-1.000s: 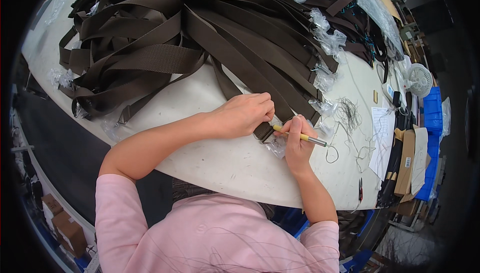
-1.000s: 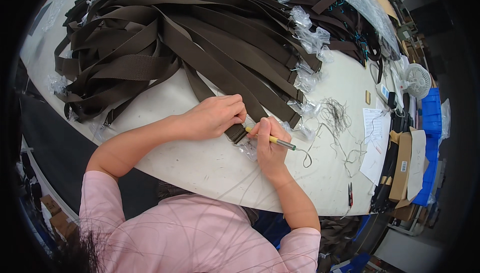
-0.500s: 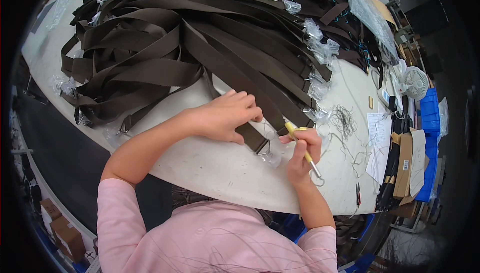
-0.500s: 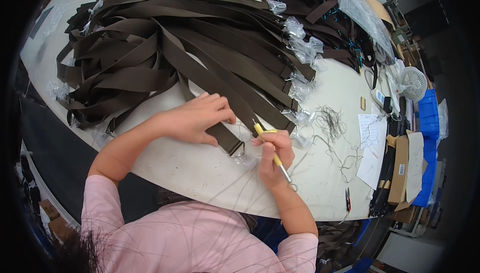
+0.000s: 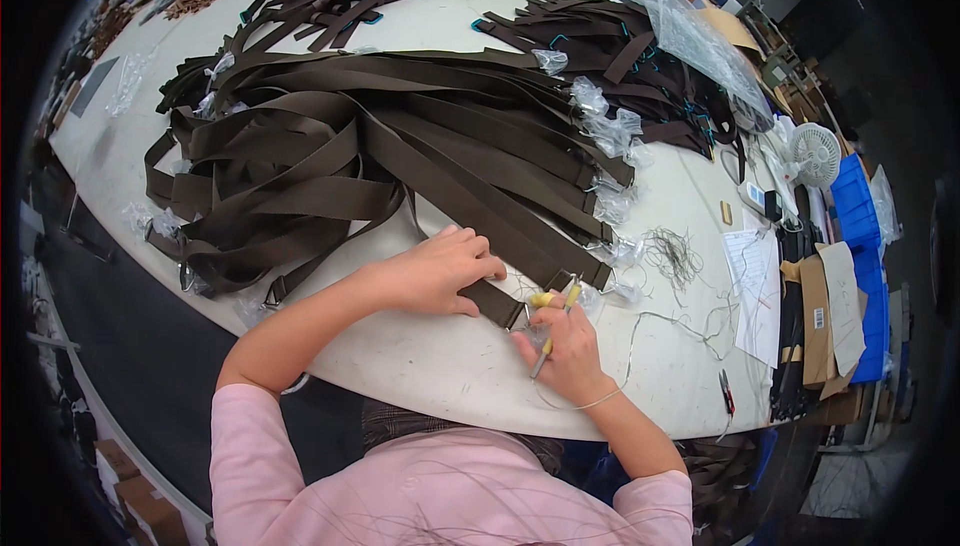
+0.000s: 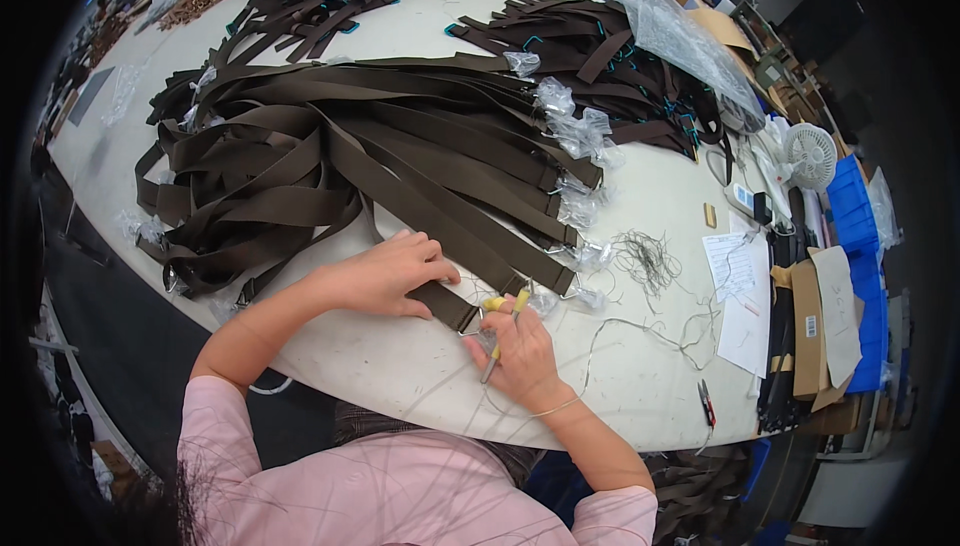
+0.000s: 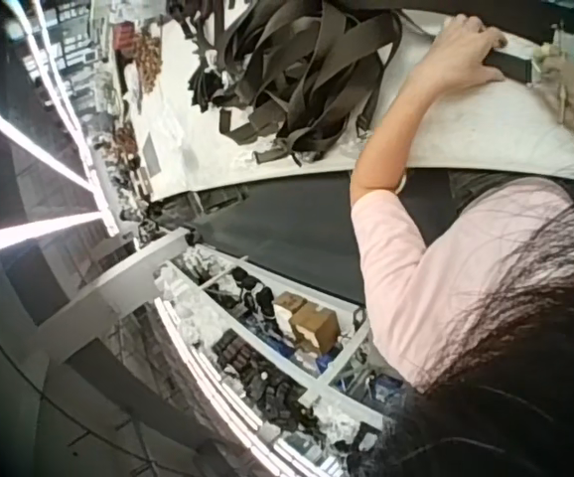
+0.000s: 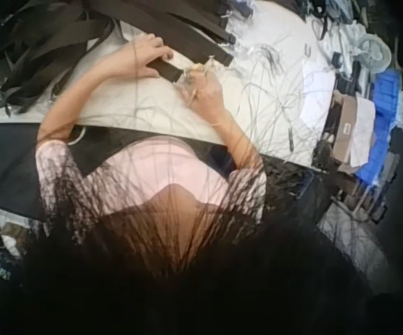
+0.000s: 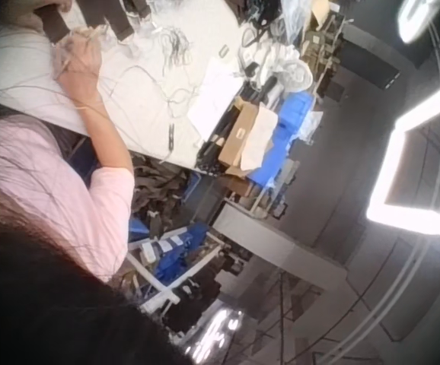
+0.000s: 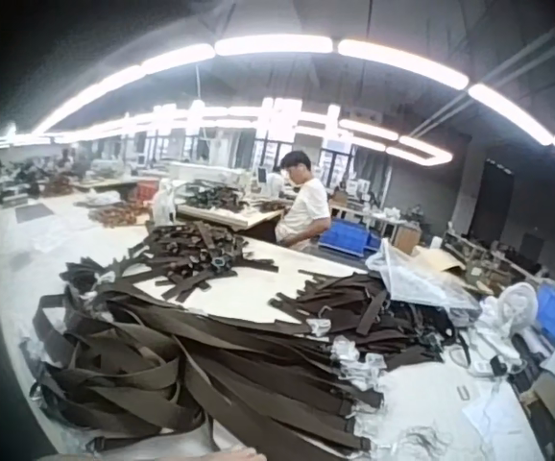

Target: The person uses a yellow-handled awl to stitch brown fabric straps with metal buckles on a white table. They repeatedly pierce the strap and pull thread through, then place the finished strap aside and pick up a new one from a pile.

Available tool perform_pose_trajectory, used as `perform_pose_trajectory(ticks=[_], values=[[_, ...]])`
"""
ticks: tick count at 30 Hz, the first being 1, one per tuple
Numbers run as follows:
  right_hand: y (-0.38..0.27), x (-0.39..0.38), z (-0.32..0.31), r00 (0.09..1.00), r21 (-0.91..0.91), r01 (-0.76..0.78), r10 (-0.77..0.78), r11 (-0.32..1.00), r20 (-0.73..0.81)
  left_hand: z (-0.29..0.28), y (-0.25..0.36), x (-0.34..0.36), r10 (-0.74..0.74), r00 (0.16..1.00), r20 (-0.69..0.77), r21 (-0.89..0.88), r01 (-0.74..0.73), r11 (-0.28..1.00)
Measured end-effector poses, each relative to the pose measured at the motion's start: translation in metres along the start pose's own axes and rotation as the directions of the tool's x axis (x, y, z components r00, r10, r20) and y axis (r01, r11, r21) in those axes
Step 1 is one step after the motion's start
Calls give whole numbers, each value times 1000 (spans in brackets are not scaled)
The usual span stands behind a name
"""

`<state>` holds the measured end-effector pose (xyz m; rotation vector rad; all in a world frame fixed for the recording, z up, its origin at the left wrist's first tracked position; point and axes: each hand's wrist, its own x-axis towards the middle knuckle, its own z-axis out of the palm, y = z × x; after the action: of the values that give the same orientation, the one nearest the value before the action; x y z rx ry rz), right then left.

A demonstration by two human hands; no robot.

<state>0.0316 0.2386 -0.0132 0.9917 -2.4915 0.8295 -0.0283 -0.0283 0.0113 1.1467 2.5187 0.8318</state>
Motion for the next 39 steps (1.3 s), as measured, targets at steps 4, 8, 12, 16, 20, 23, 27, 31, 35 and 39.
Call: perform_pose_trajectory(ticks=[4, 8, 12, 16, 20, 23, 27, 31, 35, 39], values=[[15, 3, -2, 1000, -47, -11, 11, 999, -7, -17, 4, 16, -111, 977, 180, -82, 127, 988], [8, -1, 3, 1000, 80, -7, 7, 997, -2, -13, -1, 19, -86, 969, 233, -16, 92, 996], [-3, -3, 12, 990, 289, -135, 121, 948, 67, -6, 0, 14, -28, 987, 161, -73, 40, 997], [4, -3, 9, 996, 42, 77, -74, 996, -52, 8, 13, 5, 216, 954, -209, 245, -163, 956], [7, -6, -12, 966, -148, 258, -256, 955, 31, 32, 14, -14, 469, 845, -258, 542, -275, 794], [3, -14, -13, 977, 18, 197, -198, 980, 75, 33, 22, -22, 215, 934, -285, 233, -150, 961], [2, -13, -11, 983, 38, 165, -168, 986, 69, 27, 31, -4, -201, 960, -192, -370, 119, 921], [14, -6, -21, 971, 50, 240, -241, 969, 4, 25, 38, 12, -297, 953, -64, -426, 243, 872], [21, 2, -29, 963, 146, 77, -36, 986, -268, 33, 36, 13, -347, 934, -86, -386, 290, 876], [11, 23, -29, 935, 485, -90, 241, 870, -259, 38, 26, 9, -301, 946, -122, -454, 217, 864]])
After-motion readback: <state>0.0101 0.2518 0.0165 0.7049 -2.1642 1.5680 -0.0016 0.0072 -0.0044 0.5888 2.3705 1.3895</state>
